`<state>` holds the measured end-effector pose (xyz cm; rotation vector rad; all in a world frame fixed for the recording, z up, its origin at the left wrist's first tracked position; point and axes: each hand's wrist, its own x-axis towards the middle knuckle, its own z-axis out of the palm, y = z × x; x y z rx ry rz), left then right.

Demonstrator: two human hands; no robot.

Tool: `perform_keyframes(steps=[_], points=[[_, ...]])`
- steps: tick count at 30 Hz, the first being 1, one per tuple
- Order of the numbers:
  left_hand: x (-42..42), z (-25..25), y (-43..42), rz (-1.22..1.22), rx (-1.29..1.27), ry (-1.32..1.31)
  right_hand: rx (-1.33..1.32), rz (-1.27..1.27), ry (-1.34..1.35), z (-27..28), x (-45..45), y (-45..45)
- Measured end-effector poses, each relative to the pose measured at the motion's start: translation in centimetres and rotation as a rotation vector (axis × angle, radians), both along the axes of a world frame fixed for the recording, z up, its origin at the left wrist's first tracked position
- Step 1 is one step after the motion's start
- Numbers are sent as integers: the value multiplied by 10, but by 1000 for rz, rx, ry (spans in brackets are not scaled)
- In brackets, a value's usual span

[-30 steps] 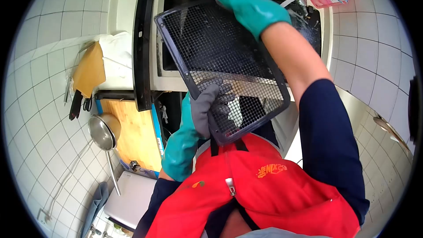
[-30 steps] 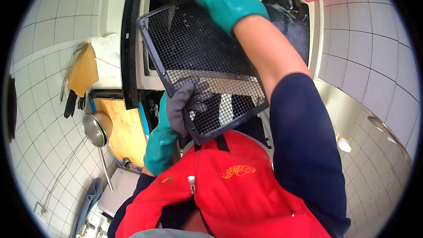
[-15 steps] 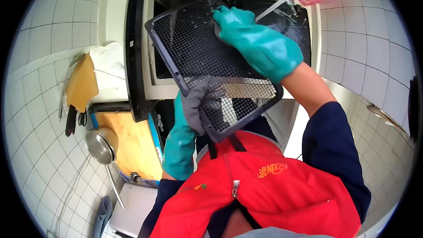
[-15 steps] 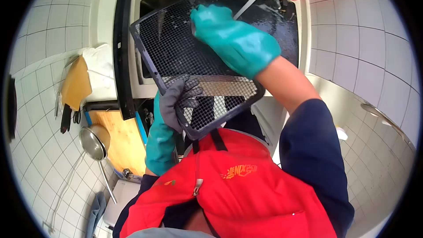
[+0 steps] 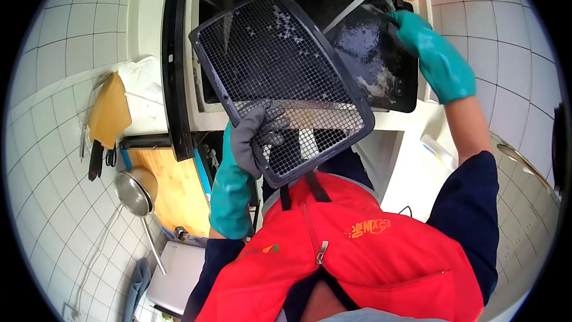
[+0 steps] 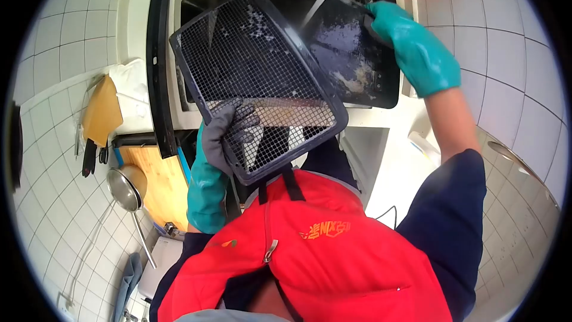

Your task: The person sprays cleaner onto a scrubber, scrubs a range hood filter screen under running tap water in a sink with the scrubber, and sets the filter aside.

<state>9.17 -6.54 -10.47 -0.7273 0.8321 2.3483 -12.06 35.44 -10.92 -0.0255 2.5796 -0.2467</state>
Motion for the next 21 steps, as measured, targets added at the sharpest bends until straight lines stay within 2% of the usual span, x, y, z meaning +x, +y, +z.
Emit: perform_keyframes(steps=[2, 3, 4, 6, 8, 9, 10, 11, 12, 14, 15, 16, 18, 19, 20, 21], points=[[12, -20, -6, -3, -41, -7, 7, 19, 64, -12, -7, 6], [25, -48, -17, -146, -351, 258, -27, 81, 184, -27, -10, 12], [26, -51, -15, -204, -471, 378, -59, 143, 310, -31, -10, 10], [28, -56, -12, -292, -740, 605, -64, 97, 254, -19, -19, -10], [29, -55, -8, -247, -670, 507, -70, 53, 201, -15, -18, -16], [26, -49, -6, -232, -648, 476, -182, 26, 184, -25, -12, -9], [11, -19, 4, -153, -409, 293, -295, 2, 166, -29, -9, -6], [3, -3, 10, -69, -169, 113, -448, -317, -159, 7, 10, -30], [2, -4, 9, -60, -170, 119, -449, -307, -154, 23, 23, -42], [-3, -11, 5, -60, -134, -12, -702, -263, -350, 40, 38, -54], [-8, -13, 3, -36, -81, -47, -705, -246, -350, 36, 38, -52], [-14, -6, 4, -12, -93, -44, -639, 221, -37, 32, 38, -52], [-23, 8, 0, 0, -139, -102, -573, 701, 287, 29, 39, -68], [-22, -10, -9, -55, -221, 10, -689, 150, 40, 52, 51, -88], [-23, -23, -17, -38, -229, 11, -751, -408, -213, 71, 60, -107], [-22, -35, -21, -135, -351, 243, -795, -444, -259, 76, 60, -125]])
